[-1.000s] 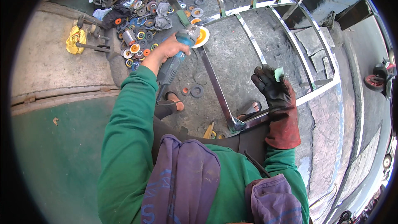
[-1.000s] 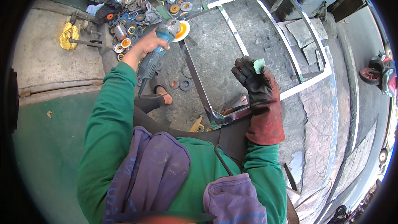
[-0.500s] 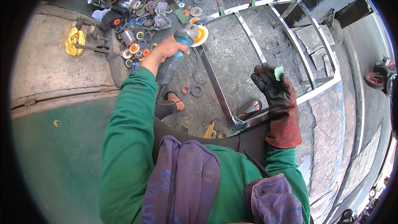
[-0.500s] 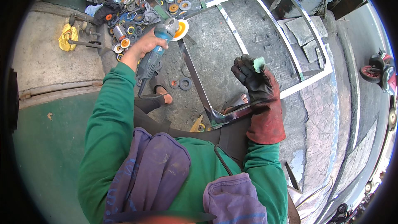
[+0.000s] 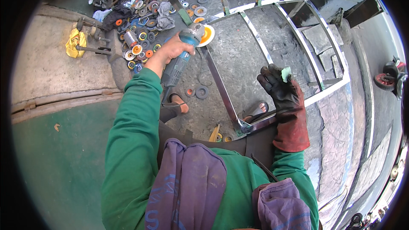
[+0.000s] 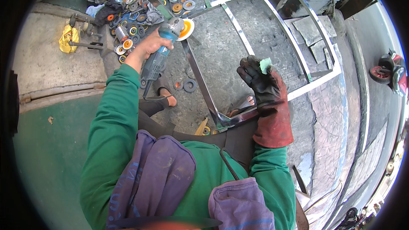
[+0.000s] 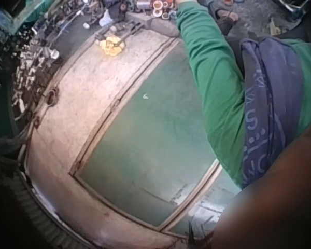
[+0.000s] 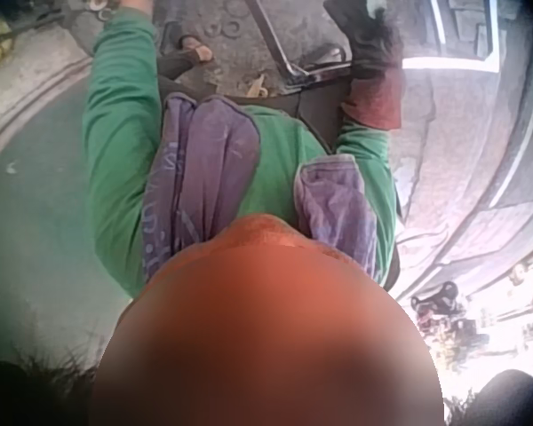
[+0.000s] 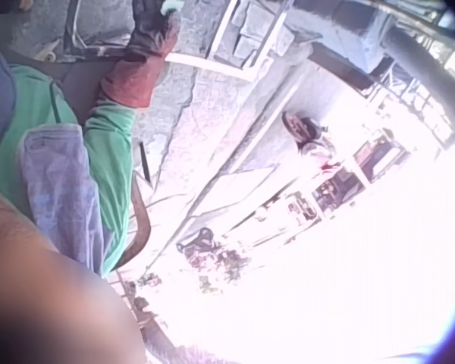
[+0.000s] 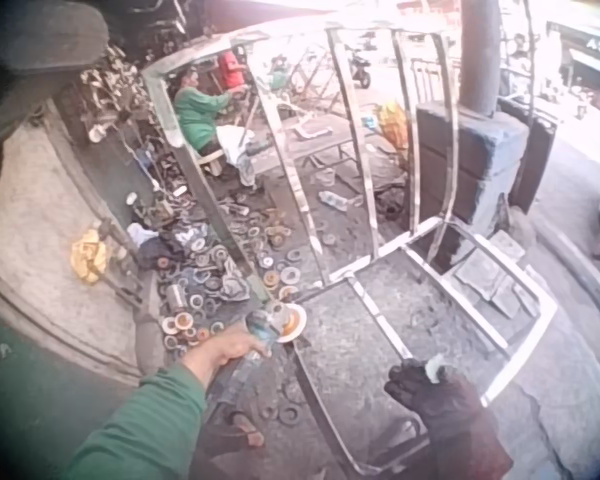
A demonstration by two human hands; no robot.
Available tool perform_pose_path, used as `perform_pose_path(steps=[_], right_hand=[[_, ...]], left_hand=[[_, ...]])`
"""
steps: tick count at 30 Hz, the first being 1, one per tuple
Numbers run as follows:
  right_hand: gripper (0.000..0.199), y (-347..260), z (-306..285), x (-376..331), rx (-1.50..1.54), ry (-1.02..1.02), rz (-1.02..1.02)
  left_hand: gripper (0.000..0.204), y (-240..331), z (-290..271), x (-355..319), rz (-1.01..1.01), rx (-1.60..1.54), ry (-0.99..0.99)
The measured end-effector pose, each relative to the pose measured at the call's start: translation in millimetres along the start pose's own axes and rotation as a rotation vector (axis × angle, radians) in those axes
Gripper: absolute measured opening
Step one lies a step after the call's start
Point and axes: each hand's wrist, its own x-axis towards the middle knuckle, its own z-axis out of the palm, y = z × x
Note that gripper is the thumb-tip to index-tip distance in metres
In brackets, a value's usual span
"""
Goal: The person uses an angle grinder with a polishing pad to smooth and polish a metal frame. They swap the grinding disc for a polishing pad and continue polishing different sections of the frame while seated.
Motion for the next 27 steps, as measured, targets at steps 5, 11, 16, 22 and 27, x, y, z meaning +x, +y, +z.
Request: perform_pose_path(steps=[5, 11, 16, 22, 27], right_hand=[[0.084, 0, -5, 0, -0.009, 0.02, 0.009], [0.082, 0, -3, 0, 0.024, 0.01, 0.014], [0.08, -1, 0, 0, 0.015, 0.048, 0.026], [0.073, 0, -6, 0, 0.094, -0.05, 0.013], [0.063, 0, -7, 3, 0.099, 0.055, 0.025]], left_hand=[[0.09, 0, 0, 2, -0.014, -0.027, 0.024], [0.09, -1, 0, 0, 0.013, -0.012, 0.033], [0.094, 2, 2, -1, -0.002, -0.015, -0.002], [0.093, 9, 5, -1, 0.02, 0.018, 0.001], [0.086, 1, 5, 1, 0.018, -0.006, 0.009]])
